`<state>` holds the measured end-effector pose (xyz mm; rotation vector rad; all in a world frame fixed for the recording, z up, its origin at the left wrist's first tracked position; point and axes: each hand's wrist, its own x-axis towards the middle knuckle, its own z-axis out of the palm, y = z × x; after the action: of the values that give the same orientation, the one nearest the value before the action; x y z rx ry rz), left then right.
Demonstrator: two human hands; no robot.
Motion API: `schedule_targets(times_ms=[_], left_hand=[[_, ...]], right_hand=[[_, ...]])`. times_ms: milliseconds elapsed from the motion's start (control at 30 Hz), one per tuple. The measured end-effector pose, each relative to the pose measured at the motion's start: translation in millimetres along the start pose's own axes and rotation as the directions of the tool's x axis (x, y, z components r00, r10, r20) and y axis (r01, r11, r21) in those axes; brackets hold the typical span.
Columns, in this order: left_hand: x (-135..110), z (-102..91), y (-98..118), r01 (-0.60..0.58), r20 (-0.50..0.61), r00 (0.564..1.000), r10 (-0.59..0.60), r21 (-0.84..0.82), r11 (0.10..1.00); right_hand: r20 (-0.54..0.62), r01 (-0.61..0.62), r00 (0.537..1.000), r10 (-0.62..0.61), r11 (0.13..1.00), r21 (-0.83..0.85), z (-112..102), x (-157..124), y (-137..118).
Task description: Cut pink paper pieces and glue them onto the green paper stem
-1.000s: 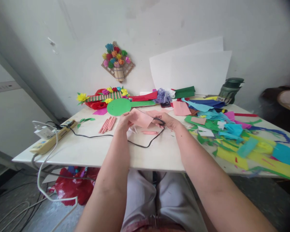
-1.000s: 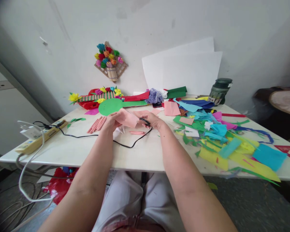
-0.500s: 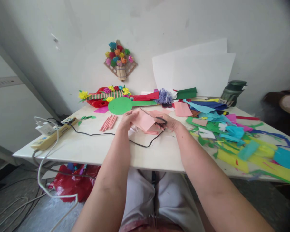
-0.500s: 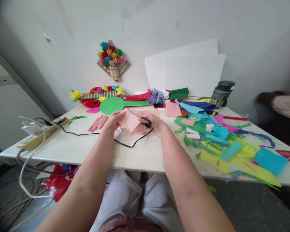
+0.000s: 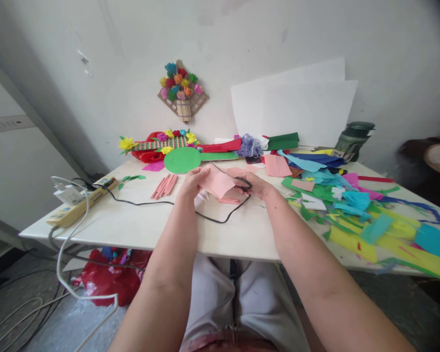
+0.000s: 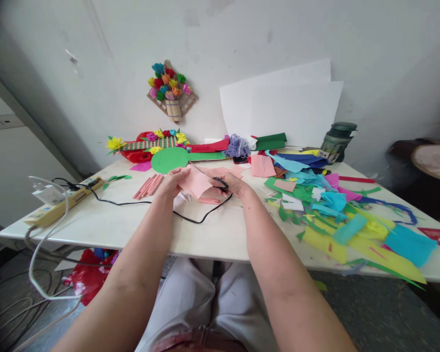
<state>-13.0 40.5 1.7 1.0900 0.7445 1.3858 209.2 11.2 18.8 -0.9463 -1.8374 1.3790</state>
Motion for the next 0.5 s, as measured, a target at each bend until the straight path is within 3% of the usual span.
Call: schedule_targets(times_ms=[333,500], left_hand=[[-4.9,5.3,5.5,0.030,-0.038,0.999,-0.031,-0.017,0.999],[-4.2,4.1,5.0,0.026,-0.013,1.000,-0.026,-0.019,0.999]], right_hand=[[-0.053,0.017,0.998,-0.015,0.999,0.035,0.7,3.2,2.1],[-0.003,0.010,1.000,-0.010,0.999,0.048,2.5,-0.3,-3.7]])
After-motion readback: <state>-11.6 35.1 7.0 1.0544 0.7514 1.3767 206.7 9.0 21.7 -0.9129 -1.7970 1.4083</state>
